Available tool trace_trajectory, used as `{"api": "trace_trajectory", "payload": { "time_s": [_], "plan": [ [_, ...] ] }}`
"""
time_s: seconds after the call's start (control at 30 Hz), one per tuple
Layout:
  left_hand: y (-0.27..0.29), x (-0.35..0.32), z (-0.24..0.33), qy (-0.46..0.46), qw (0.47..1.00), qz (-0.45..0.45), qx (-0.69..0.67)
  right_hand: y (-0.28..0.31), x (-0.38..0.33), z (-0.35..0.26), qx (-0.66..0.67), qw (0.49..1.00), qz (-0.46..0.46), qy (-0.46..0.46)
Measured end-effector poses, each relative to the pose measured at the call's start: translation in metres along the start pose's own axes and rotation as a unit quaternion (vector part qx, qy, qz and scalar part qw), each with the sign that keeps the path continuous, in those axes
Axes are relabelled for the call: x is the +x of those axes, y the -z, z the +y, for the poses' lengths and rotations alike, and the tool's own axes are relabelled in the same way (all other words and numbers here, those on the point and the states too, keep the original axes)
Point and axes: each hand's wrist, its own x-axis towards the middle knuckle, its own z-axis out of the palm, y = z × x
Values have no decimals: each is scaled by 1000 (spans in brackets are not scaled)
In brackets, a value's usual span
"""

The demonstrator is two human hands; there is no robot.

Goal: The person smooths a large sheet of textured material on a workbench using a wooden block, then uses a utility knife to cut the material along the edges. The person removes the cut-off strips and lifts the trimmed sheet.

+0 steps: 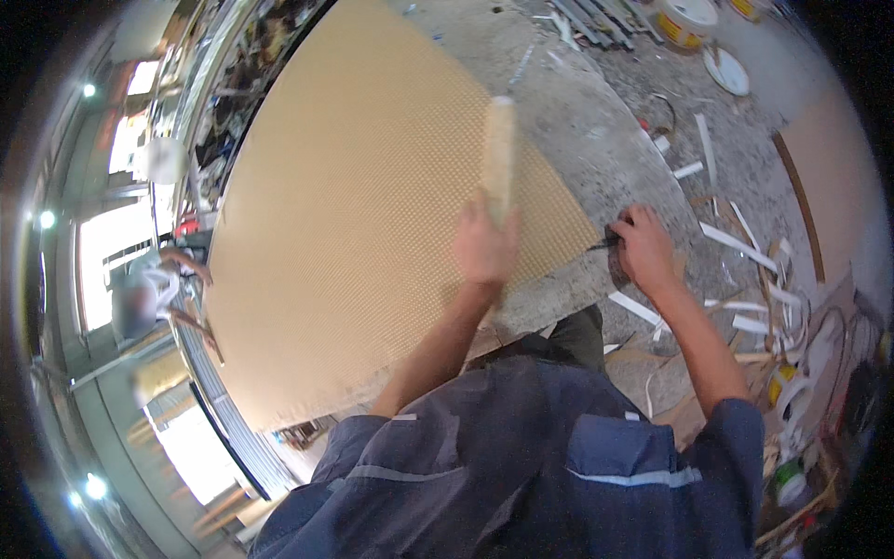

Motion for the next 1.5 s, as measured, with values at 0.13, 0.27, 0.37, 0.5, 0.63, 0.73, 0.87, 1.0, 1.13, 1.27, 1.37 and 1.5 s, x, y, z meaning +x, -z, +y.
{"api": "trace_trajectory", "payload": {
  "time_s": [0.13,0.27,0.37,0.5,0.63,0.73,0.87,1.0,1.13,1.27,1.37,1.5],
  "plan": [
    [-8,14,33,-78,996,-18,-41,0,0,1,-20,998,-57,-5],
    [-20,25,34,-130,989,20,-64,1,5,-6,-58,995,-80,-1],
    [-11,36,31,-137,986,-2,-95,-2,4,-7,-83,993,-80,-1],
    [-4,75,15,-143,985,24,-89,-8,0,2,-98,991,-90,-16],
    [16,126,-50,-17,998,57,-37,-11,8,5,-99,981,-168,-13],
    [25,155,-113,57,995,85,-17,-4,14,2,-91,976,-192,-41],
    [53,120,-246,167,972,163,17,-7,17,39,-69,977,-199,24],
    [117,16,-312,347,922,162,54,16,14,46,38,968,-240,-53],
    [128,-104,-379,491,849,179,75,32,-18,93,140,943,-260,-152],
    [113,-155,-373,515,819,194,162,62,-42,91,243,910,-209,-263],
    [111,-153,-335,490,837,157,186,67,-65,77,315,891,-113,-308],
    [89,-156,-290,329,925,169,81,51,-78,59,368,882,-59,-289]
  ]
}}
